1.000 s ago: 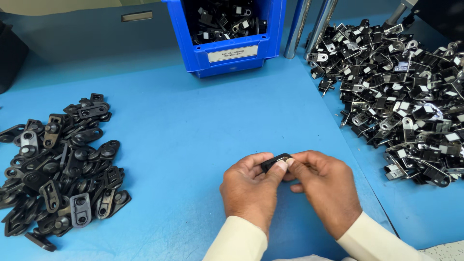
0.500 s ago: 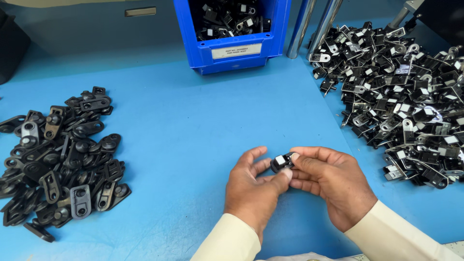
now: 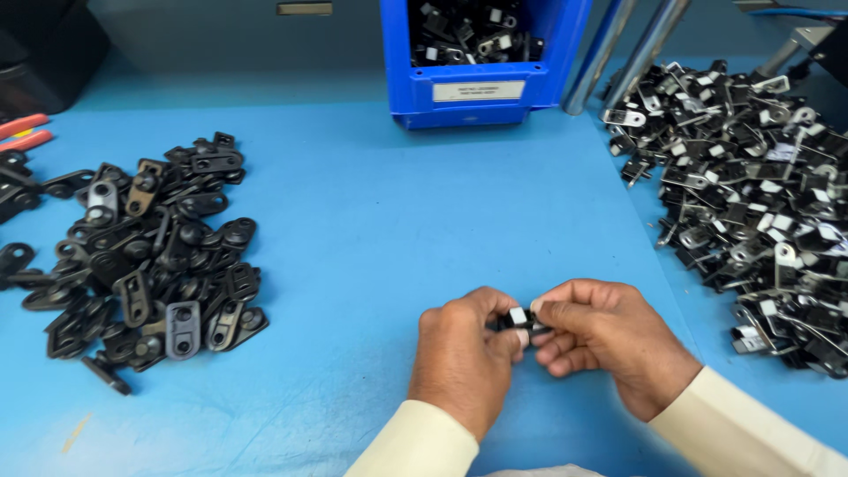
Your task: The person picks small black plastic bracket parts and metal inserts from piles on a blue workbench, fits the parts together by hand, and places the assembled pieces into a blue bin, repeating the cycle continuously.
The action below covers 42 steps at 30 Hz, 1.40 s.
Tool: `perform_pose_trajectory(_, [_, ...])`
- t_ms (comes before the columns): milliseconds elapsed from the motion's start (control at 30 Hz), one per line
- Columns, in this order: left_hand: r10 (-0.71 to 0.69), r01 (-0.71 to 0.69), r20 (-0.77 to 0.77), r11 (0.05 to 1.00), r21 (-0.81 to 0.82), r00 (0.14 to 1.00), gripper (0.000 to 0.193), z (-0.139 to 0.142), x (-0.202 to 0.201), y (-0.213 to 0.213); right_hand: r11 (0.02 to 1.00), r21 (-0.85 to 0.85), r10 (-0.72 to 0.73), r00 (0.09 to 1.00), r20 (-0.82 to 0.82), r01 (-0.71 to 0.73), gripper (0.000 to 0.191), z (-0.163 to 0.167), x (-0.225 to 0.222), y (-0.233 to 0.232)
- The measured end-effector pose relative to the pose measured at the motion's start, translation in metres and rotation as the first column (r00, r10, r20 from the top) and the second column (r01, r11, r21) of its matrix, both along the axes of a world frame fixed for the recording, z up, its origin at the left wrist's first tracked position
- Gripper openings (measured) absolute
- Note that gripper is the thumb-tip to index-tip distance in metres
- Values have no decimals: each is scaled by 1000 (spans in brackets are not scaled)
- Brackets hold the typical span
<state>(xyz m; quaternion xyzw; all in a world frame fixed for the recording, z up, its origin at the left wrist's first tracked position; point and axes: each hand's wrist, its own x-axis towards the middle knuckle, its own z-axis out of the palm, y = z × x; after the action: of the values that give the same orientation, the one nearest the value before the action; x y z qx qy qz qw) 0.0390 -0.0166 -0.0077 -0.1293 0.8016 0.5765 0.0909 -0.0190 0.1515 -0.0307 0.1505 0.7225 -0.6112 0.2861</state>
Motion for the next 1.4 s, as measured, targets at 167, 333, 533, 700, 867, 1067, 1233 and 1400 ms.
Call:
perform_pose_trajectory(167, [82,-82,41,997,9,996,53,-10,18,-39,898,229,410,904,-122,-376,18,26,-62,-23])
perform_pose_trajectory(333, [225,-243,177,966,86,958,32,-6,21,-64,974,-150,29,751,-659,-169,16,82,-158,-66])
perform_pose_trajectory(533, [402,-402,20,913,71,916,19,-17,22,-87,990,-35,98,830,-549,-140,14,25,-86,-44])
perform_pose_trajectory(700, [425,-549,-357,722,-421,832,14,-8,10,-160,998,53,-13,942,-335,33,22,-21,9,3])
perform_pose_trajectory(867, [223,-123,-51,322,-939,973,33,14,-47,-207,995,85,-37,968,-246,60,23,-21,20,24])
perform_pose_trajectory(1067, [168,-64,-13,302,-951,986,18,22,-68,-195,965,260,57,934,-354,39,19,-18,24,55])
perform_pose_trajectory(1233, [-53,-10,-62,672,-740,997,19,24,-71,-145,670,654,102,829,-550,351,24,10,9,102])
perform_pose_trajectory(1400, [-243,147,-147,869,-473,959,23,4,-52,-54,32,887,675,645,-359,460,26,13,-24,133])
